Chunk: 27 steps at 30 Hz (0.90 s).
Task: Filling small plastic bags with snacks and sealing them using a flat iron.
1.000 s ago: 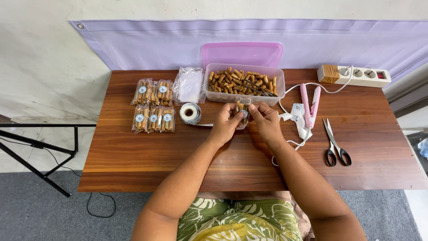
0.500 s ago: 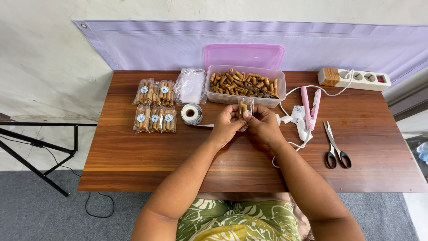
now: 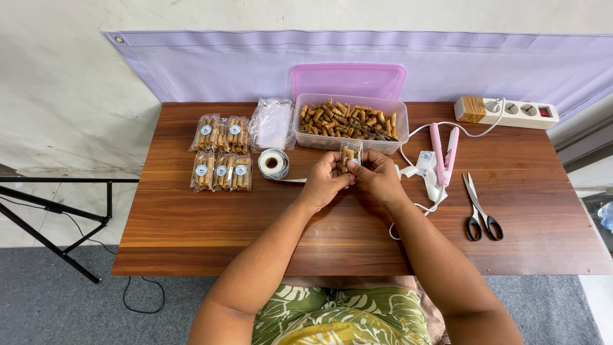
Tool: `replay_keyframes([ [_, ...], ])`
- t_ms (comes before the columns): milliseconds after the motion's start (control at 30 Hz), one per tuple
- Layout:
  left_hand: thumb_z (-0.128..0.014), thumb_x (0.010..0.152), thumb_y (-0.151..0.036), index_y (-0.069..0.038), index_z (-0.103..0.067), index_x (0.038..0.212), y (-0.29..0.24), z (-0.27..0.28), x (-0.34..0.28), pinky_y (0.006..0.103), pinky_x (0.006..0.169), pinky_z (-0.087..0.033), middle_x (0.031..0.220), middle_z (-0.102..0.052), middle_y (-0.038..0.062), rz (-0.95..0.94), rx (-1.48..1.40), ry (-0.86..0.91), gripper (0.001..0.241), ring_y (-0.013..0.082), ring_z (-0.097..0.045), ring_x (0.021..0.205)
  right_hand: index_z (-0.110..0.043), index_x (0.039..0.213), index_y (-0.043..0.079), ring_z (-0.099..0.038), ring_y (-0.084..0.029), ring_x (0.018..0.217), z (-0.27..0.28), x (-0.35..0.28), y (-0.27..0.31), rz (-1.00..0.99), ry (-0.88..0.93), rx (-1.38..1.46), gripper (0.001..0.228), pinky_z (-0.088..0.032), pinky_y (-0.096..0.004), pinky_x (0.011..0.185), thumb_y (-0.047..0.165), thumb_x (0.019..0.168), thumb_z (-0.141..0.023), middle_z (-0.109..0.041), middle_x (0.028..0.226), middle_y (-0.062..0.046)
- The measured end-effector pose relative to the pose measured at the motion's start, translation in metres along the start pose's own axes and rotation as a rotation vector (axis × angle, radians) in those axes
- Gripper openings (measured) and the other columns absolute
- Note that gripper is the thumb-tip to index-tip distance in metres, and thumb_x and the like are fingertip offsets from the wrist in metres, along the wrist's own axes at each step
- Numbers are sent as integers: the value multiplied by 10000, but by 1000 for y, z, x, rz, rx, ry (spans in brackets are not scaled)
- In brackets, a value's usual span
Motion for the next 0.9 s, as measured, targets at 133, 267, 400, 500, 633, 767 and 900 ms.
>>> replay_keyframes([
  [133,-670,659,71,14,-505,1007,5,-1,-3,197,489,-518,737,-549,93,2,-1,23,390,150,-611,608,-555,710,-43,-519,-137,421,5,0,-8,27,-78,19,166,-469,-245,394,67,805,-633,-485,484,-114],
  [267,-664,649,86,12,-515,991,13,4,3,202,482,-519,727,-551,99,6,-7,3,380,158,-610,591,-541,716,-48,-514,-139,430,-10,-8,20,-2,-19,70,140,-473,-248,408,36,790,-626,-477,499,-112],
  [400,-667,650,75,17,-510,991,5,5,1,199,485,-518,728,-551,100,0,1,-3,380,150,-605,588,-545,717,-65,-540,-162,455,-10,-9,12,12,-9,79,116,-488,-269,436,-15,763,-639,-495,524,-128],
  [500,-668,663,69,14,-512,992,3,-2,-3,208,476,-520,723,-548,101,14,15,30,368,163,-613,592,-529,682,-40,-503,-151,390,4,-1,-8,32,-73,105,171,-465,-264,363,36,806,-619,-454,484,-104],
  [633,-681,643,80,15,-527,974,7,0,0,214,474,-525,706,-541,93,25,18,20,370,171,-617,579,-516,660,-42,-501,-159,372,-3,-4,6,36,-57,123,184,-449,-259,339,16,783,-640,-446,464,-117],
  [767,-681,653,64,8,-518,980,4,7,4,205,468,-519,711,-543,86,12,15,-40,370,149,-606,565,-540,709,-44,-535,-148,477,-7,-4,11,101,58,-25,128,-459,-252,441,18,789,-619,-506,518,-111],
  [900,-668,667,64,6,-517,986,5,4,0,207,451,-518,699,-542,87,1,-14,-26,357,158,-612,554,-580,704,3,-463,-91,498,13,4,-9,112,-33,-113,285,-417,-226,461,175,917,-499,-494,511,-67],
])
Point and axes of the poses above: each hand's wrist, its own x-axis towards the middle knuckle, its own z-axis out of the back of the hand, y = z × x, the point moved 4 cm from there along x, towards the middle knuckle
